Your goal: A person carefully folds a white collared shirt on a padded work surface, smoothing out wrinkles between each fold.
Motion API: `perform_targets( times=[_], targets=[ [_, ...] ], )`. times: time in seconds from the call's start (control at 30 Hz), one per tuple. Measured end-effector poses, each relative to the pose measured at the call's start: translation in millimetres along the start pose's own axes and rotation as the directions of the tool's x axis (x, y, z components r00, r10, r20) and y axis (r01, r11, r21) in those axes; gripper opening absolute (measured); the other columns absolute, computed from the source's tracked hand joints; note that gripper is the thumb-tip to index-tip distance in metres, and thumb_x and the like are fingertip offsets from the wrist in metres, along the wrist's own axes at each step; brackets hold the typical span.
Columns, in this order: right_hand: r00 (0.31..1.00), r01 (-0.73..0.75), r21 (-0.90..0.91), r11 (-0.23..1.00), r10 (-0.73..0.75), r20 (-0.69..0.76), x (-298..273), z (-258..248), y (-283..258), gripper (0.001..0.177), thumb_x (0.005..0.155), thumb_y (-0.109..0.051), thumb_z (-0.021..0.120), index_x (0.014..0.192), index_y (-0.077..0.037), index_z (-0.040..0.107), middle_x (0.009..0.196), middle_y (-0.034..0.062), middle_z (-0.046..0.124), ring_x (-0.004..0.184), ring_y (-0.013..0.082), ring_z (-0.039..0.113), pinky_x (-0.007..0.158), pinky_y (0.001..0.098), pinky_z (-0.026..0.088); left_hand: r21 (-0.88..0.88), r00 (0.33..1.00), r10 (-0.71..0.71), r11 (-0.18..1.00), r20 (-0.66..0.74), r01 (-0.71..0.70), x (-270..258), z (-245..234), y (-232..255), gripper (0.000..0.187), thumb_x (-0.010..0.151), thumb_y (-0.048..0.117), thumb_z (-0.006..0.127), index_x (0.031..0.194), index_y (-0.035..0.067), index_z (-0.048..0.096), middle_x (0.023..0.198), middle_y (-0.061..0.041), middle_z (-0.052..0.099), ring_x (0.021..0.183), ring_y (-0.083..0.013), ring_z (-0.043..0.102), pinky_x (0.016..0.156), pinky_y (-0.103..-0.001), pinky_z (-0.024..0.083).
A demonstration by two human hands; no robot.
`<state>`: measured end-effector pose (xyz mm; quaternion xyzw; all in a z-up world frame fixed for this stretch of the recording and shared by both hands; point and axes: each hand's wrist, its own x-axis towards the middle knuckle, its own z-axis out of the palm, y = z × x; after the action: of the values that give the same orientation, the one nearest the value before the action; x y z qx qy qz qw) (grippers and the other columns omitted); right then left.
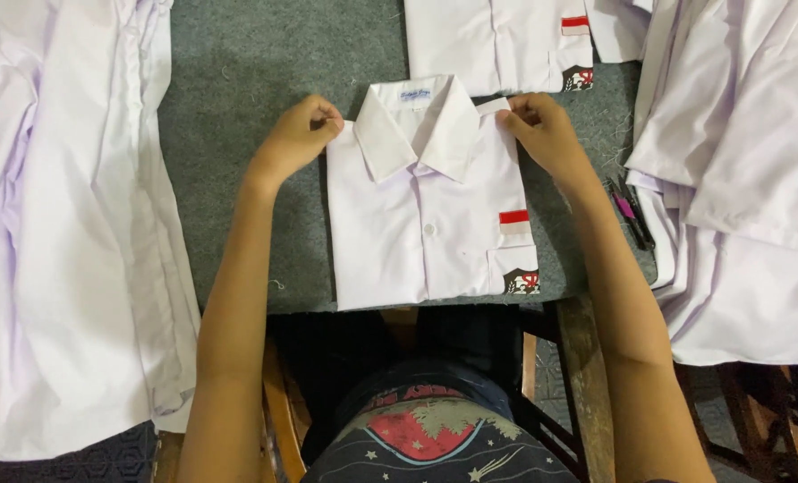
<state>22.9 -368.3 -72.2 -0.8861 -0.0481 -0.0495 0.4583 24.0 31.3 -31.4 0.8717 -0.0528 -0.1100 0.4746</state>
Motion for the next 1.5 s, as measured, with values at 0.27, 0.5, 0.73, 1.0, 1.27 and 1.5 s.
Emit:
perform_targets(
  times=[0.27, 0.5, 0.73, 1.0, 1.27, 1.5],
  targets=[
    [0.970, -0.210, 0.249, 0.946, 0.171, 0.170, -21.4, -21.2, -46.0, 0.029, 0.107, -0.017, 0.062, 0.133, -0.004, 0.057, 0.082, 0.0063, 0.060, 0.072, 0.0155, 0.057, 0.059, 0.0264, 0.051, -0.091, 0.995, -0.028, 0.995, 0.100, 0.037, 3.6, -2.4, 12.3, 0.027, 0.100, 0.026, 0.061, 0.119, 0.006, 0.064, 0.116, -0.014, 0.065, 0.095, -0.0240, 0.069, 0.079, -0.035, 0.061],
    [0.917, -0.368, 0.277, 0.888, 0.296, 0.268, -7.3, -24.9, -58.0, 0.014, 0.107, -0.023, 0.058, 0.112, -0.011, 0.064, 0.090, -0.0026, 0.058, 0.067, 0.0066, 0.052, 0.055, 0.0205, 0.046, -0.086, 0.985, 0.095, 0.993, 0.143, -0.083, -0.7, -6.0, 6.0, 0.019, 0.104, 0.025, 0.056, 0.117, 0.012, 0.061, 0.123, -0.003, 0.062, 0.087, -0.0136, 0.062, 0.066, -0.027, 0.059],
    [0.934, -0.156, 0.269, 0.950, 0.053, 0.354, 8.9, -30.3, -53.6, 0.005, 0.108, -0.019, 0.058, 0.112, -0.016, 0.060, 0.119, 0.0026, 0.072, 0.107, 0.0067, 0.063, 0.079, 0.0218, 0.047, -0.050, 0.991, 0.102, 0.994, 0.087, -0.098, -4.6, -5.9, 8.8, 0.024, 0.103, 0.033, 0.054, 0.119, 0.017, 0.064, 0.121, -0.002, 0.065, 0.100, -0.0135, 0.060, 0.079, -0.031, 0.052],
    [0.939, -0.148, 0.194, 0.970, 0.076, 0.336, 16.4, -25.8, -52.9, 0.011, 0.106, -0.024, 0.066, 0.113, -0.015, 0.068, 0.096, -0.0109, 0.061, 0.083, -0.0011, 0.047, 0.074, 0.0138, 0.037, 0.039, 0.966, 0.248, 0.967, 0.074, -0.252, 8.0, 2.1, -14.4, 0.023, 0.103, 0.033, 0.061, 0.106, 0.010, 0.065, 0.109, -0.004, 0.056, 0.100, -0.0184, 0.057, 0.089, -0.035, 0.048],
    [0.992, -0.019, 0.151, 0.988, -0.001, 0.128, 2.6, -18.7, -40.3, 0.015, 0.107, -0.014, 0.069, 0.118, -0.006, 0.063, 0.095, 0.0012, 0.063, 0.075, 0.0080, 0.057, 0.066, 0.0210, 0.052, 0.103, 0.933, 0.359, 0.929, -0.025, -0.355, 3.7, 5.7, -10.5, 0.014, 0.105, 0.020, 0.059, 0.106, 0.007, 0.064, 0.106, -0.009, 0.062, 0.096, -0.0224, 0.062, 0.083, -0.035, 0.051],
    [0.949, -0.282, 0.217, 0.935, 0.238, 0.207, -58.6, -32.6, -31.4, 0.026, 0.107, -0.015, 0.056, 0.129, -0.001, 0.059, 0.098, 0.0085, 0.065, 0.084, 0.0152, 0.064, 0.073, 0.0258, 0.058, 0.377, 0.718, 0.692, 0.686, -0.073, -0.622, -6.5, 27.4, 25.6, 0.015, 0.107, 0.010, 0.052, 0.115, 0.003, 0.062, 0.116, -0.012, 0.054, 0.112, -0.0315, 0.050, 0.086, -0.041, 0.052]
  ],
)
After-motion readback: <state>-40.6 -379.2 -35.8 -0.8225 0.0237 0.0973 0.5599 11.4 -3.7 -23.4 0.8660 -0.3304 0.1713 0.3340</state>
